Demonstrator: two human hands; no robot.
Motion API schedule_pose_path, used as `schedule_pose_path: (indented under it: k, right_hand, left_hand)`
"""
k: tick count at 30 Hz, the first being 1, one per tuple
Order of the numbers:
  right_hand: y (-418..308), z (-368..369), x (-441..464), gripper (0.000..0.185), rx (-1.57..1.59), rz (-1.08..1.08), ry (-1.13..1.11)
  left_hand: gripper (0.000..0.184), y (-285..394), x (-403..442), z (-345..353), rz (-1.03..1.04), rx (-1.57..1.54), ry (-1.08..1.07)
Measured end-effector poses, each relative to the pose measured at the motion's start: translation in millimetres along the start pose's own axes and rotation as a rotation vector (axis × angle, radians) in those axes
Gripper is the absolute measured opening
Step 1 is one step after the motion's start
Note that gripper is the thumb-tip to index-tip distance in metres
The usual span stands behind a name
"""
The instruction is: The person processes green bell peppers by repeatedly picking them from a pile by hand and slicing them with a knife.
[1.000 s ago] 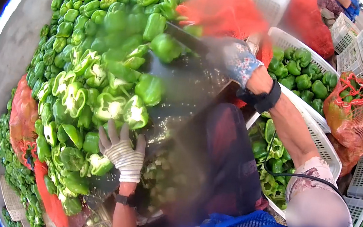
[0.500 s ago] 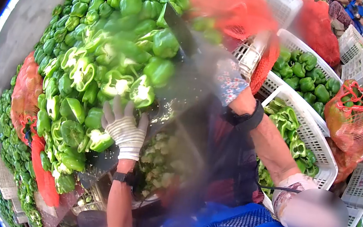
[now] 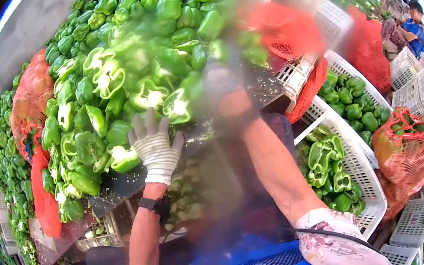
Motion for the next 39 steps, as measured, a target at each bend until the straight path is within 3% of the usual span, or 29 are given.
schedule_pose_path:
  k: [5, 7, 8, 10, 11, 13, 15, 18, 21, 24, 27, 29, 31, 33, 34, 36, 38, 39]
  right_hand:
    - [3.7, -25.3, -34.7, 0.014, 0.008, -0.061, 0.006]
    - [14.9, -29.2, -58.2, 0.017, 0.462, -0.08, 0.008]
    - [25.6, -23.4, -68.2, 0.021, 0.906, -0.07, 0.047]
    - [47.7, -22.9, -75.9, 0.029, 0.988, -0.108, 0.209]
    - [52.1, -42.8, -71.9, 0.033, 0.627, -0.151, 0.32]
    - [64.3, -52.4, -58.3, 0.044, 0.343, -0.09, 0.357]
    - [78.0, -34.2, -36.7, 0.046, 0.182, -0.131, 0.222]
    - [100.7, -17.4, -13.8, 0.02, -0.011, -0.089, 0.338]
    - [111.0, -26.2, -27.6, 0.01, 0.019, -0.021, 0.412]
    - [111.7, -52.1, -29.5, 0.03, 0.192, 0.163, 0.188]
    - [113.2, -39.8, -30.2, 0.054, 0.447, 0.304, 0.095]
    - [115.5, -35.1, -27.4, 0.052, 0.443, 0.303, 0.093]
    - [113.6, -36.6, -28.1, 0.05, 0.466, 0.287, 0.021]
    - [108.3, -31.9, -33.0, 0.048, 0.495, 0.236, 0.023]
    - [103.0, -24.4, -34.6, 0.049, 0.505, 0.226, 0.015]
    - [86.0, -28.3, -33.5, 0.052, 0.454, 0.242, -0.17]
    - [74.6, -30.4, -33.2, 0.048, 0.443, 0.16, -0.055]
    - [74.5, -22.4, -32.3, 0.047, 0.387, 0.166, -0.065]
  left_hand:
    - [0.049, -1.7, 0.5, -1.6, -0.014, -0.034, -0.024]
    - [0.05, -1.4, 1.4, -1.4, -0.016, -0.05, -0.029]
    - [0.051, -0.9, 2.4, -1.8, -0.019, -0.043, -0.035]
    - [0.052, 0.6, 3.0, -2.1, -0.032, -0.026, -0.053]
    - [0.054, -0.3, 2.8, -0.9, -0.029, -0.023, -0.056]
    - [0.054, 0.5, 4.2, 1.0, -0.022, -0.022, -0.041]
    - [0.054, 1.6, 4.0, 0.7, -0.022, -0.009, -0.046]
    - [0.055, 0.8, 4.7, 2.8, -0.01, 0.003, -0.06]
    - [0.055, 3.6, 3.8, -0.2, -0.005, -0.041, -0.132]
    - [0.049, 11.9, 19.6, -17.2, 0.015, -0.027, -0.306]
    - [0.039, 15.3, 83.5, -20.4, -0.011, -0.391, -0.296]
    - [0.051, 30.2, 145.0, -5.4, -0.002, -0.458, -0.301]
    - [0.065, 19.5, 192.8, 39.7, 0.057, -0.335, -0.234]
    - [0.081, 1.5, 214.1, 96.1, -0.113, -0.323, -0.515]
    - [0.081, -1.4, 217.9, 115.2, -0.146, -0.132, -0.606]
    - [0.066, 7.7, 224.4, 117.9, -0.252, -0.099, -0.685]
    - [0.043, 11.3, 224.9, 102.9, -0.26, -0.04, -0.488]
    - [0.039, 3.5, 227.8, 103.3, -0.278, -0.044, -0.485]
Point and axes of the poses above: each hand's wrist, its own x-axis towards the middle knuckle, its own z-axis out of the palm, y = z × x, the point moved 7 cm from there along x, towards the middle knuckle, and after that the axes turned 11 degrees about -x, right-handed, at the moved point
